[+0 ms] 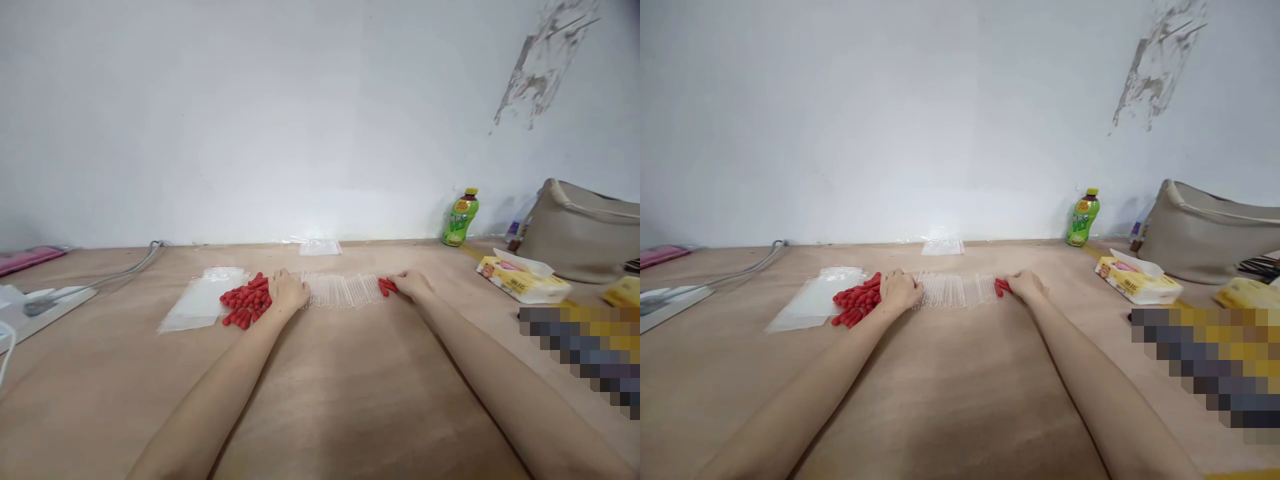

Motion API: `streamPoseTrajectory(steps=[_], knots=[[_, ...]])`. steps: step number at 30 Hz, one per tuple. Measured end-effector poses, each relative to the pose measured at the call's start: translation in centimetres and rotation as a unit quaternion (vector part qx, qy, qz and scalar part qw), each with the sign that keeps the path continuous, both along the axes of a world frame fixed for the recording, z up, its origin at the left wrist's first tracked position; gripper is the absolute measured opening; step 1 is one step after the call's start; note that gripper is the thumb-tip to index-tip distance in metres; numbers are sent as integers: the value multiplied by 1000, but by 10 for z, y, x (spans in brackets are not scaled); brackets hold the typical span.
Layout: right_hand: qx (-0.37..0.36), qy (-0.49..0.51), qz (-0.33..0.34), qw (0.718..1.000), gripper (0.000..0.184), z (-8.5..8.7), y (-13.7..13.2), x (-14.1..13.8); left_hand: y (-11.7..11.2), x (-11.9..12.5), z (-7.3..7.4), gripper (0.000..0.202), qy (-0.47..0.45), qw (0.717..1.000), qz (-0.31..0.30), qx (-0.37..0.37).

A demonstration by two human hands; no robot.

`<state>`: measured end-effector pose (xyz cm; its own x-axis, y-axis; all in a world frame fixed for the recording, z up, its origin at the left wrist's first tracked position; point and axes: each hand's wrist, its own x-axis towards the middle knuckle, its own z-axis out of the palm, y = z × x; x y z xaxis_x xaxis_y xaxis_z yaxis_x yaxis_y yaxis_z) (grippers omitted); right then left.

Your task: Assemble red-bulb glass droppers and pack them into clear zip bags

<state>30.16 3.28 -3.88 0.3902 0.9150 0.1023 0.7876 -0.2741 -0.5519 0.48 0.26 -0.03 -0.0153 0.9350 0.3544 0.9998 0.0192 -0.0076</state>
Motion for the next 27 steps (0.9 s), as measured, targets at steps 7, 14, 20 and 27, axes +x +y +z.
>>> streamPoseTrajectory(steps=[7,14,20,27], knots=[[-1,24,-50,998,34,5,-3,-7,0,0,1,46,-23,1000,9,-15],[30,52,-53,997,31,6,-7,-12,2,-1,-1,39,-47,999,15,-16],[127,72,-28,989,41,6,-6,-13,4,-6,1,33,-72,997,5,23],[355,73,38,931,33,8,-17,-42,1,-3,19,23,-131,982,-92,101]])
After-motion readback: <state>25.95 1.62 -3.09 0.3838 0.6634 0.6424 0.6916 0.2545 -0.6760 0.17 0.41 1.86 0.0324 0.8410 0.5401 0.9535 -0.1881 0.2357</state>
